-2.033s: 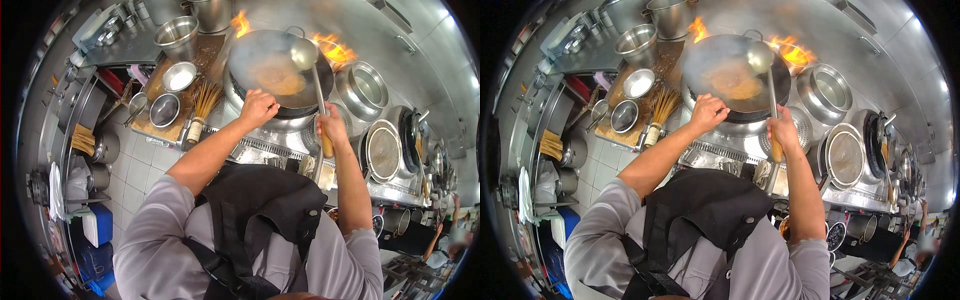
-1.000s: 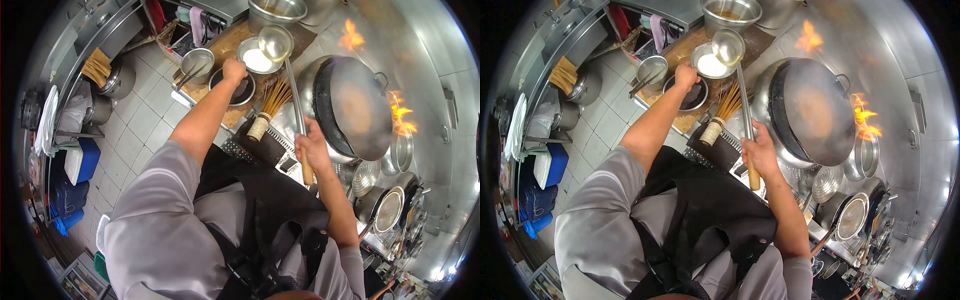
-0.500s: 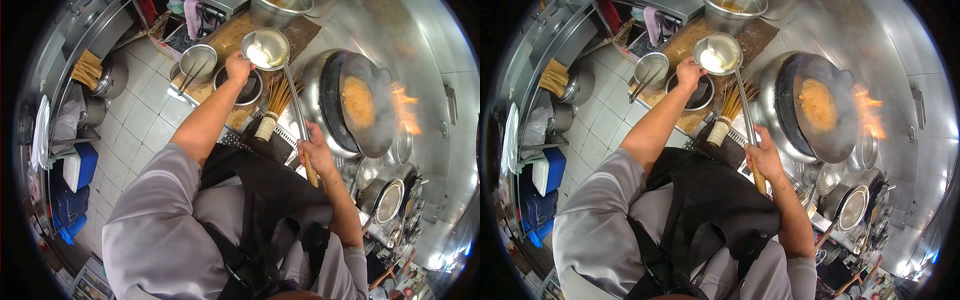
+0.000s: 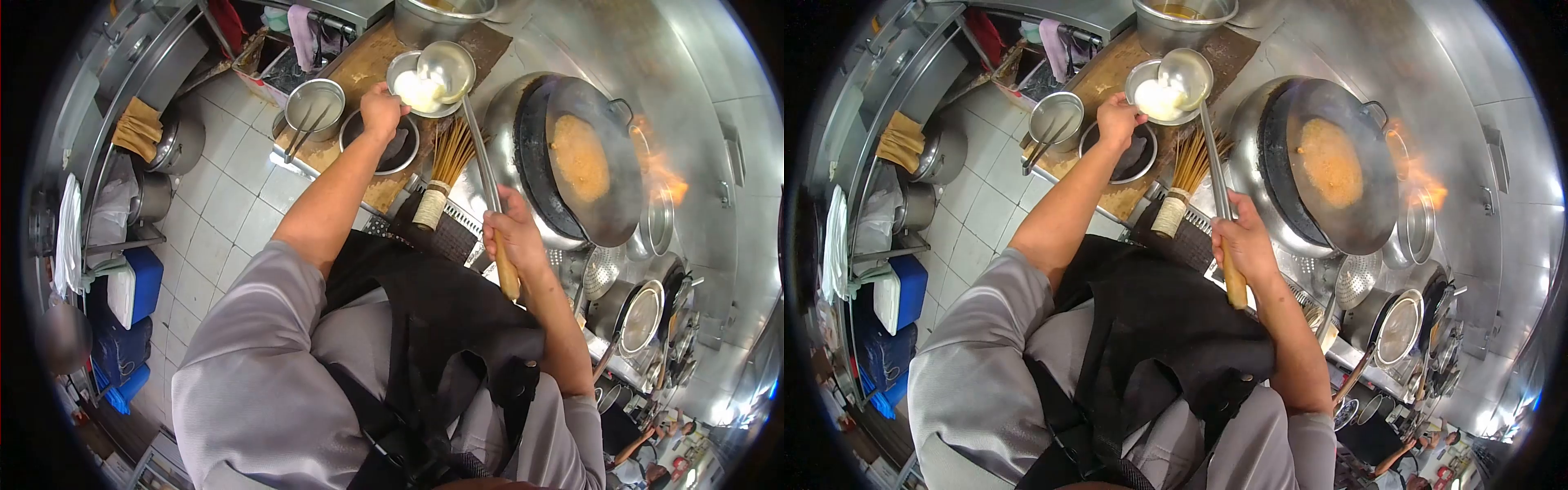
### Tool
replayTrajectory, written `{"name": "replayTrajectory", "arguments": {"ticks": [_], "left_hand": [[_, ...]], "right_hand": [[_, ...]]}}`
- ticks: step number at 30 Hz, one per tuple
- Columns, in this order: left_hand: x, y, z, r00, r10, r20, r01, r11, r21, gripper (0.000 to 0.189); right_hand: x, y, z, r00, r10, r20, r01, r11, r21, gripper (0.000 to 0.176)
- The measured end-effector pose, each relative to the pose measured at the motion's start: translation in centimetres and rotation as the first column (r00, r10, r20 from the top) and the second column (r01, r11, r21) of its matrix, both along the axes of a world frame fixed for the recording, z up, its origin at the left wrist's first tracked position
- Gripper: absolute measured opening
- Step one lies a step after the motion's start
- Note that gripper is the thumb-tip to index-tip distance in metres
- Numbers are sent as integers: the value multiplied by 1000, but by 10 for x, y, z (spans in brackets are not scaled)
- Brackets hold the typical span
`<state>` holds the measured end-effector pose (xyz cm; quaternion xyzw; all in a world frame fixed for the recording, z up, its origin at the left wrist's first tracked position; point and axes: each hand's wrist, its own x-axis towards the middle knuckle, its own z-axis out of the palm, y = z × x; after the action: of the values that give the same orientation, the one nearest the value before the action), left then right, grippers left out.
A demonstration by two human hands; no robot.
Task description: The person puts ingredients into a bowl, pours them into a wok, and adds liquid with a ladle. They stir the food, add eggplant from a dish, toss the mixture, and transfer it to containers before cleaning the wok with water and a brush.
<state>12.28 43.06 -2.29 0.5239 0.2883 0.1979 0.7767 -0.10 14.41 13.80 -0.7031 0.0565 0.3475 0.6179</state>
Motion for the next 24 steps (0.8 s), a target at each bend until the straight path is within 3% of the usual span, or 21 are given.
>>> {"name": "replayTrajectory", "arguments": {"ticks": [2,5,7,8,10,11,12,15,17,18,19,22,23,24], "left_hand": [[5,-5,3,1000,4,5,-4,1000,29,39],[5,-8,11,1000,-7,-13,8,995,99,40],[9,-6,5,999,-19,-34,24,989,144,41],[10,-2,3,999,-15,-40,20,992,127,40],[9,5,0,999,-15,-43,20,993,117,40],[8,7,0,997,-19,-74,25,996,81,40],[7,10,1,994,-26,-104,30,998,46,40],[0,12,0,996,-43,-78,45,999,22,40],[-2,17,-9,998,-1,-55,-1,1000,-31,43],[-3,24,-13,995,-61,-76,60,998,-12,46],[-20,16,11,991,-103,-80,106,994,25,45],[-41,6,20,997,-76,15,71,978,194,36],[-48,-4,24,997,-69,26,61,974,216,34],[-56,-12,31,998,-56,37,46,970,238,32]], "right_hand": [[0,3,2,999,34,19,-33,998,-54,51],[-3,-3,6,1000,21,-22,-21,1000,12,48],[-1,-16,14,967,-59,-247,129,951,281,41],[-2,-23,15,968,-58,-246,130,949,287,41],[-6,-39,16,883,13,-470,301,753,586,33],[-9,-47,12,875,83,-477,303,674,674,32],[-12,-53,15,879,80,-470,303,667,681,32],[-27,-80,23,834,187,-519,443,332,832,42],[-39,-100,39,862,170,-477,435,236,869,44],[-45,-112,47,877,183,-445,419,163,893,46],[-48,-127,53,904,168,-393,377,119,919,48],[-53,-176,64,939,23,-344,336,168,927,46],[-54,-193,63,943,-99,-319,334,275,902,41],[-53,-200,66,944,-109,-311,330,267,905,41]]}}
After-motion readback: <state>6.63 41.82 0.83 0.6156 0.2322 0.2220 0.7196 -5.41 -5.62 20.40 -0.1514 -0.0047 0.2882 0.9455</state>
